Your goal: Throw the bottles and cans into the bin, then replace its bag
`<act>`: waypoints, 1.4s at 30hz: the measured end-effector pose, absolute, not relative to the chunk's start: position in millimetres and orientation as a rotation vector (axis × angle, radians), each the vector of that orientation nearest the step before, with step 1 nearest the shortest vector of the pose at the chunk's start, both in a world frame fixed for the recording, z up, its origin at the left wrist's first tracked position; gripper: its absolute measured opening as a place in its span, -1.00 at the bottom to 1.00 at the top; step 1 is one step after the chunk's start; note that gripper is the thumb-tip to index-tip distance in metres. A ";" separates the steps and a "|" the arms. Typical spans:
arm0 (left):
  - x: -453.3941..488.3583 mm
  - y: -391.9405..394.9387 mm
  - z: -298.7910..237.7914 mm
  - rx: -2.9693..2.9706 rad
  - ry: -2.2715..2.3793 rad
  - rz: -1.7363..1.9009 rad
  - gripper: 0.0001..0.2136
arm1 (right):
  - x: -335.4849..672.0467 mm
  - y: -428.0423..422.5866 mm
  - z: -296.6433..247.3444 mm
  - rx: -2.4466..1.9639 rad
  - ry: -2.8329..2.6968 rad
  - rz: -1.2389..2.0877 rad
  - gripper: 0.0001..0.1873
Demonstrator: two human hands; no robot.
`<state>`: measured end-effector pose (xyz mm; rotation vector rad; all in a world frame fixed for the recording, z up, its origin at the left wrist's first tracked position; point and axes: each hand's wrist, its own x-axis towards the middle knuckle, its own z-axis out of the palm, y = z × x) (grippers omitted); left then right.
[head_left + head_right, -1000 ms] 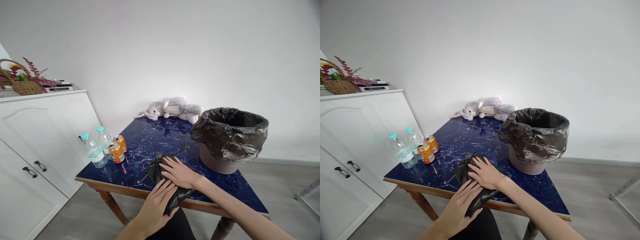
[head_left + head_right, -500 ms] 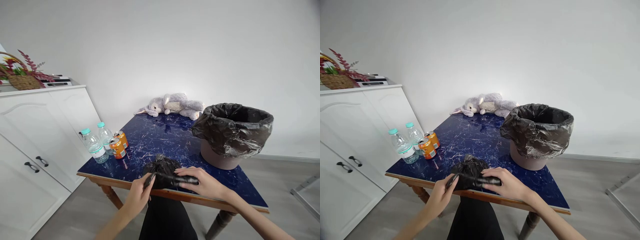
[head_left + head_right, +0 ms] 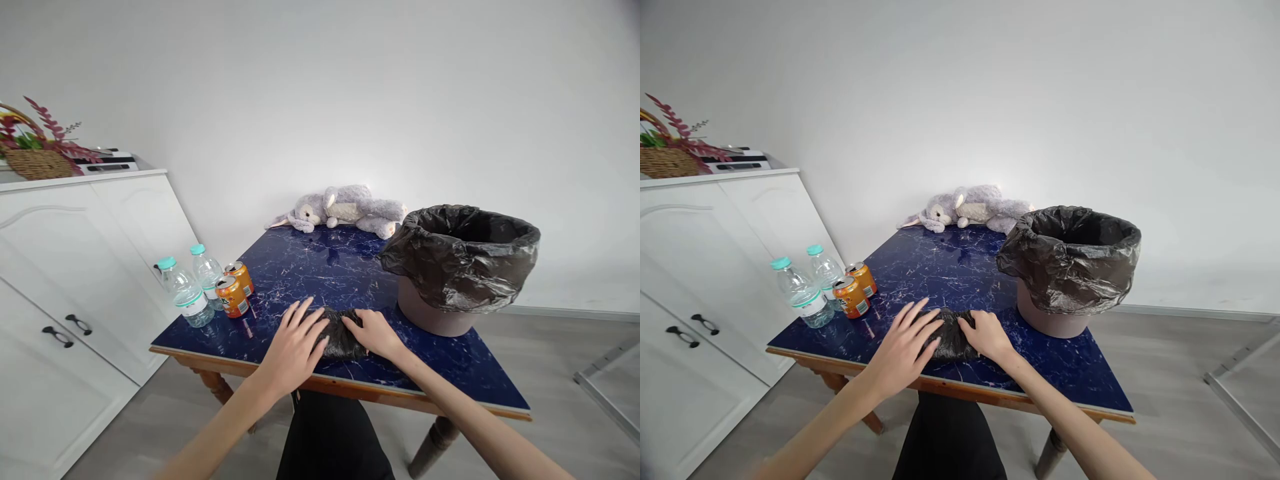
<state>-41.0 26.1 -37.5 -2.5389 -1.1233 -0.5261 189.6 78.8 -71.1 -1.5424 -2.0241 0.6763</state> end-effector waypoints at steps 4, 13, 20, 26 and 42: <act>-43.7 34.3 -53.4 -2.591 -1.148 -0.436 -0.57 | 181.6 59.5 -63.4 -1.594 -1.992 0.476 -0.74; -51.0 49.0 -73.5 -2.684 -1.204 -0.267 -0.51 | 144.1 27.8 -83.9 -1.366 -2.412 0.029 -0.27; -78.2 59.2 -87.3 -2.666 -1.275 -0.365 -0.47 | 153.7 29.9 -94.8 -1.466 -2.465 0.158 -0.26; -102.3 63.7 -96.8 -2.652 -1.325 -0.397 -0.47 | 154.3 31.5 -95.5 -1.472 -2.432 0.199 -0.28; -107.3 55.9 -86.0 -2.400 -1.909 -1.249 -0.57 | 79.8 -30.4 -92.1 -1.507 -2.336 0.317 -0.16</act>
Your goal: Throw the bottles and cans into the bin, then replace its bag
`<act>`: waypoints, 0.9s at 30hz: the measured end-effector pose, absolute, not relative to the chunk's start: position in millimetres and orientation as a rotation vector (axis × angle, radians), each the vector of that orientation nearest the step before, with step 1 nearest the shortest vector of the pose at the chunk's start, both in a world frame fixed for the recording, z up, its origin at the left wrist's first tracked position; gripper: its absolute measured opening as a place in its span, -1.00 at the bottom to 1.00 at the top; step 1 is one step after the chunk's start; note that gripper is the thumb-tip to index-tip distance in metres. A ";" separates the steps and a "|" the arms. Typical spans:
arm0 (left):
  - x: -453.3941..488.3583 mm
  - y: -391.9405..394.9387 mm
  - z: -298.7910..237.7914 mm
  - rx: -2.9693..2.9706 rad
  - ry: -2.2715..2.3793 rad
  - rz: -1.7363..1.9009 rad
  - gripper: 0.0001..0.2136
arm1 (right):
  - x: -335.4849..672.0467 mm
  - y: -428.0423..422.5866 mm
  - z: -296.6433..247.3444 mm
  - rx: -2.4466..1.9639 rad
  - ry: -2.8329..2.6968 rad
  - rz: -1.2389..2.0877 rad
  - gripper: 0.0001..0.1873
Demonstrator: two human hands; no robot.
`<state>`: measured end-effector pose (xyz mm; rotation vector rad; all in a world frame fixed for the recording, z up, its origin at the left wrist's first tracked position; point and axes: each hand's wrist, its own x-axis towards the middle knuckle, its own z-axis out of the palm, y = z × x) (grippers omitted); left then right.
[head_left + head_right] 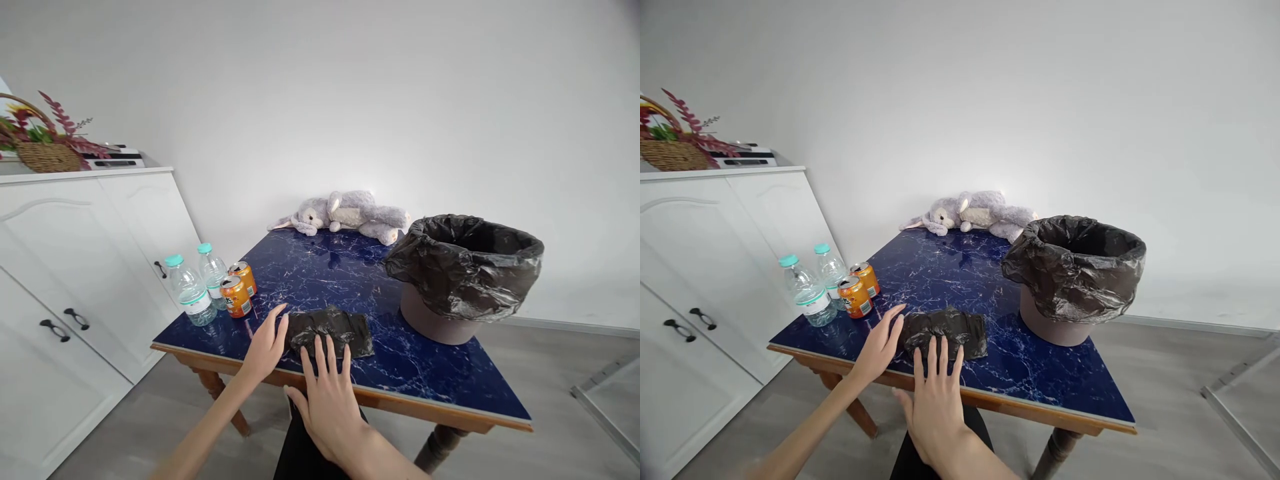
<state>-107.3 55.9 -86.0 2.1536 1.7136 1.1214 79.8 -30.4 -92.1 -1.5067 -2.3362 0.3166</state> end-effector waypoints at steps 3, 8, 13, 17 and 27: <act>-107.1 55.3 -87.1 2.127 1.739 1.257 -0.63 | 84.6 -14.1 -89.0 -1.572 -2.340 0.267 -0.16; -105.4 54.9 -90.1 2.141 1.732 1.306 -0.69 | 104.1 28.3 -85.0 -1.635 -2.367 0.237 -0.19; -105.9 54.9 -94.0 2.151 1.755 1.326 -0.72 | 128.3 92.1 -98.1 -1.638 -2.313 0.198 -0.31; -105.1 53.1 -95.0 2.201 1.778 1.351 -0.74 | 152.5 144.7 -107.4 -1.689 -2.197 0.150 -0.45; -97.4 48.1 -94.2 2.292 1.828 1.326 -0.77 | 191.8 208.8 -108.7 -1.967 -1.777 -0.040 -0.43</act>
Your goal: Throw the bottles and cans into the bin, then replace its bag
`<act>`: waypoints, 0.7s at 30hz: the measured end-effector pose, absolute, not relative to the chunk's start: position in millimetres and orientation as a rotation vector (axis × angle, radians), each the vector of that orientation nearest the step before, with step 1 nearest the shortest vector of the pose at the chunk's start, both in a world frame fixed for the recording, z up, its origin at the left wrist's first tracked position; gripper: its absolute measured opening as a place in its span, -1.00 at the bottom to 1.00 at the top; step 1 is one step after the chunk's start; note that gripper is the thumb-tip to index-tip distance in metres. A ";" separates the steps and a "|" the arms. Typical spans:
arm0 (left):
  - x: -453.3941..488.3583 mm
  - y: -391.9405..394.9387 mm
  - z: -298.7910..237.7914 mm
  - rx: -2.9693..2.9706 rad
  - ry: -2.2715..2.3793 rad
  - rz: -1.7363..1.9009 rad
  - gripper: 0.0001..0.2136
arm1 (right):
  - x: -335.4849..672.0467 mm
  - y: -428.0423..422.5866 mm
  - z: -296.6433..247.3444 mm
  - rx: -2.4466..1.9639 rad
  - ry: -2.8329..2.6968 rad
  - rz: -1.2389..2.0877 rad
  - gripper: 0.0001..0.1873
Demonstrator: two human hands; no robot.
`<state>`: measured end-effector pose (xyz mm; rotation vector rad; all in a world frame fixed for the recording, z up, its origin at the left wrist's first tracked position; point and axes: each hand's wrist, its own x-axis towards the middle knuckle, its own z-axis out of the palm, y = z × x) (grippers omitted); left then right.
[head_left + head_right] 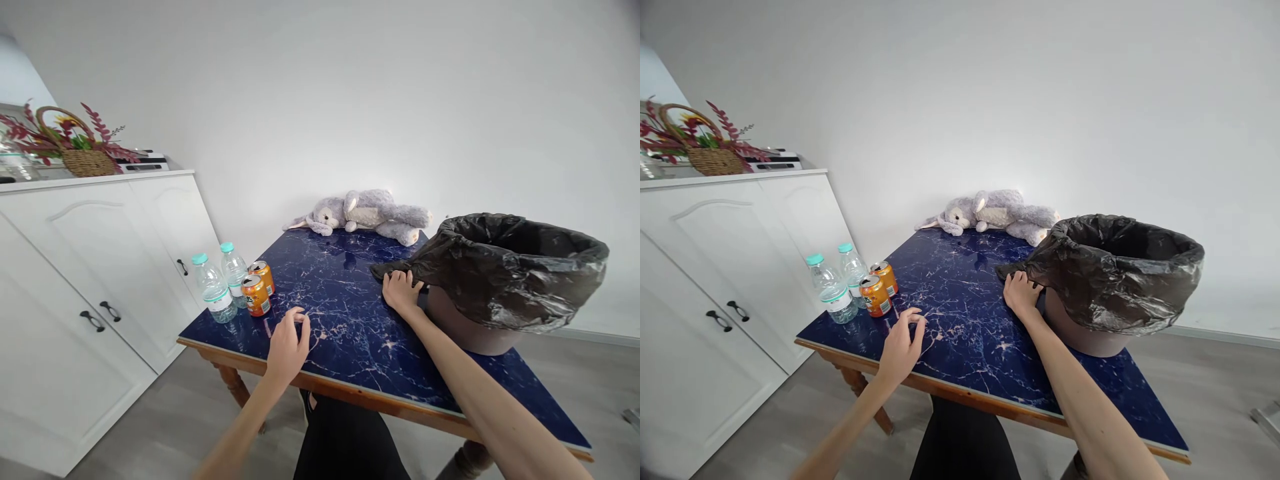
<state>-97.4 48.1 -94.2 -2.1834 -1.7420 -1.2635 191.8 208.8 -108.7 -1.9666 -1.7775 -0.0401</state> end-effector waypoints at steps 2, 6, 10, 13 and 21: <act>-97.4 47.9 -94.6 -2.188 -1.741 -1.249 -0.79 | 187.9 201.8 -111.0 -1.934 -1.815 -0.089 -0.43; -98.1 48.6 -96.6 -2.236 -1.708 -1.228 -0.83 | 178.6 170.8 -122.6 -1.757 -2.046 -0.120 -0.40; -99.2 50.1 -98.2 -2.259 -1.702 -1.210 -0.87 | 179.5 136.7 -132.1 -1.637 -2.236 0.009 -0.32; -101.3 51.2 -99.2 -2.277 -1.726 -1.171 -0.83 | 184.9 113.2 -133.1 -1.585 -2.311 0.026 -0.31; -110.1 57.8 -108.1 -2.368 -1.707 -1.110 -0.71 | 205.7 46.2 -126.2 -1.400 -2.385 0.088 -0.30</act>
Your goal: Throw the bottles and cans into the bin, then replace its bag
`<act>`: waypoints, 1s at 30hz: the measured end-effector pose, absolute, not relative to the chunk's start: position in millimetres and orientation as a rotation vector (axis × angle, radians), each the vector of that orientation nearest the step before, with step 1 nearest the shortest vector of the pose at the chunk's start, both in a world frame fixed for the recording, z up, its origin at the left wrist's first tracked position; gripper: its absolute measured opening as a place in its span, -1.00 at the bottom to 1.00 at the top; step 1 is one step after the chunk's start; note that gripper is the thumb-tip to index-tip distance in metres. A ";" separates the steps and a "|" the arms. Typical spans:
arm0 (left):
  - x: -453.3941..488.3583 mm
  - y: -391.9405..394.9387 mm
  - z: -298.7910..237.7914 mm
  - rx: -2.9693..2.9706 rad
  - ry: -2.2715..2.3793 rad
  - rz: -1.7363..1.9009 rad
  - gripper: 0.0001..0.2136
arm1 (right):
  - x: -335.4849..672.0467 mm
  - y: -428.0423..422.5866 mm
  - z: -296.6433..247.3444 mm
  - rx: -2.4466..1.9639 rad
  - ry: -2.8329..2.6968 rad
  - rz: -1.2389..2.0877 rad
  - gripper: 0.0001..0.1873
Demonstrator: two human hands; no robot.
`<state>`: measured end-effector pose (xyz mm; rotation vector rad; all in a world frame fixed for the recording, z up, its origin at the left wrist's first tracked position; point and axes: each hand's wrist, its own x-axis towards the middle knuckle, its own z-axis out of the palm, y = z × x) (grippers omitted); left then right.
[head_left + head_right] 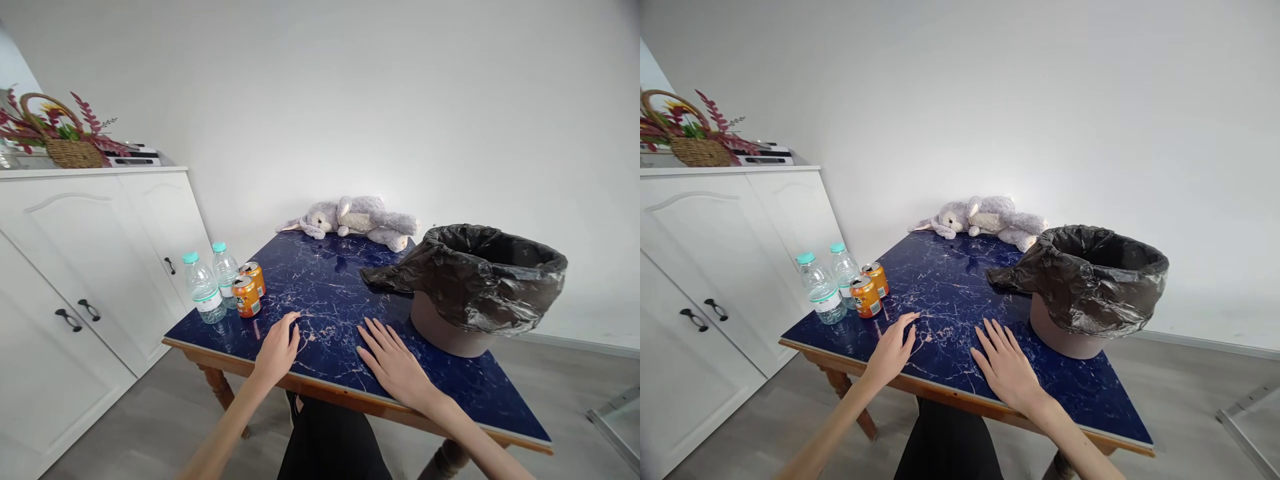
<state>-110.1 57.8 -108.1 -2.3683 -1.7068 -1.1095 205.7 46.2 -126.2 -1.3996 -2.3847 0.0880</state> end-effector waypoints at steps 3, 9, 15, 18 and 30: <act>-112.2 59.3 -110.6 -2.376 -1.693 -1.065 -0.69 | 213.4 30.4 -121.8 -1.360 -2.384 0.108 -0.34; -112.9 60.3 -110.2 -2.367 -1.703 -1.011 -0.67 | 223.6 14.8 -118.7 -1.320 -2.367 0.157 -0.39; -113.3 59.8 -107.1 -2.381 -1.673 -1.001 -0.67 | 224.4 11.8 -119.3 -1.304 -2.287 0.163 -0.42; -113.9 59.5 -105.4 -2.383 -1.681 -0.995 -0.67 | 223.1 12.9 -118.0 -1.312 -2.262 0.176 -0.42; -113.7 59.1 -104.3 -2.372 -1.703 -1.012 -0.69 | 221.3 11.8 -111.6 -1.335 -2.097 0.326 -0.42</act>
